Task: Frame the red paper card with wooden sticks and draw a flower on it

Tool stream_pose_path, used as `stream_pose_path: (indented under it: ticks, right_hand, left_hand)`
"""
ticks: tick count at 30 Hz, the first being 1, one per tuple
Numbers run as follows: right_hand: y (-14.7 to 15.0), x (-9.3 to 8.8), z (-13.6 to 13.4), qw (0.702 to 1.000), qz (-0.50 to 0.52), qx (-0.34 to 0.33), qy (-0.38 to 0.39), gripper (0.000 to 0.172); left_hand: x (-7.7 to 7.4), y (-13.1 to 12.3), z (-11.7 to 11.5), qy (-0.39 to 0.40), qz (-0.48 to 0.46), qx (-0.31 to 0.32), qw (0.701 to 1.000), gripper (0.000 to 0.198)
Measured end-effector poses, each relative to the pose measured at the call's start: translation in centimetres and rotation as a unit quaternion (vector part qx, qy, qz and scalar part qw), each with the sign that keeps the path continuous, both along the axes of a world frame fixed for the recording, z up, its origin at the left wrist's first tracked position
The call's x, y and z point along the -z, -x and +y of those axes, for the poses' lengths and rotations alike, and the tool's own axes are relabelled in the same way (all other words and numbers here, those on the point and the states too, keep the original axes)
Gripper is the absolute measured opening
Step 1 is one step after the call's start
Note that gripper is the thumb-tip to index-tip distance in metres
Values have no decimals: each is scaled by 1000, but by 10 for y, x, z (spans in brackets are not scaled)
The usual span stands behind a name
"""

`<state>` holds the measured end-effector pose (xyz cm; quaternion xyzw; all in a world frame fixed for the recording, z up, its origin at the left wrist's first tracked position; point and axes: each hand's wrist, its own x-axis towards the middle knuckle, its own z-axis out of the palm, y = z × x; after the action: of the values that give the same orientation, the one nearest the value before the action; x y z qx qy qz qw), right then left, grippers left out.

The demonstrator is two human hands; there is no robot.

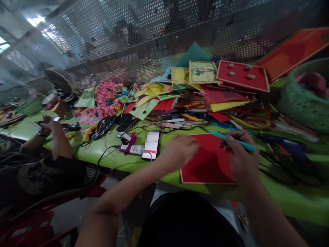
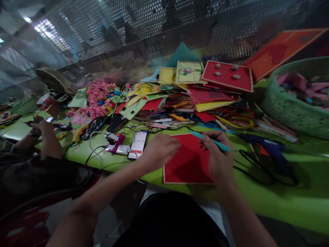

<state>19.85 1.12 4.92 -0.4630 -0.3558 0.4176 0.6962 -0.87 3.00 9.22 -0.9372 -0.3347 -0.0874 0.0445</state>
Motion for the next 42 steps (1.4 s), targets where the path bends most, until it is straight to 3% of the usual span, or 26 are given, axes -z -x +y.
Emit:
stream_pose_path:
  ticks: [3,6,11,18,24,32,37,42]
  right_hand:
    - [0,0,2,1000,-11,10,10,11]
    - [1,-1,5,999,-19,28,16,12]
    - [4,2,10,998,-41,2,53,14]
    - [6,19,14,975,-134,-134,118,20]
    - [5,25,17,957,-191,-153,154,21]
    - [7,25,14,960,-203,-116,155,22]
    - [11,14,11,969,-180,-96,141,22]
    - [16,4,9,955,-220,-131,148,23]
  left_hand:
    - [15,-11,-38,24,11,138,990,34]
    - [35,-17,-59,24,9,189,982,45]
    - [59,-25,-64,13,25,250,968,38]
    - [63,-35,-58,-17,-35,329,944,37]
    - [71,-28,-64,14,-44,306,951,39]
    - [92,-24,-77,18,-20,289,957,44]
    - [100,-27,-76,-2,-50,288,956,42]
    - [99,-30,-74,-13,-55,276,959,43]
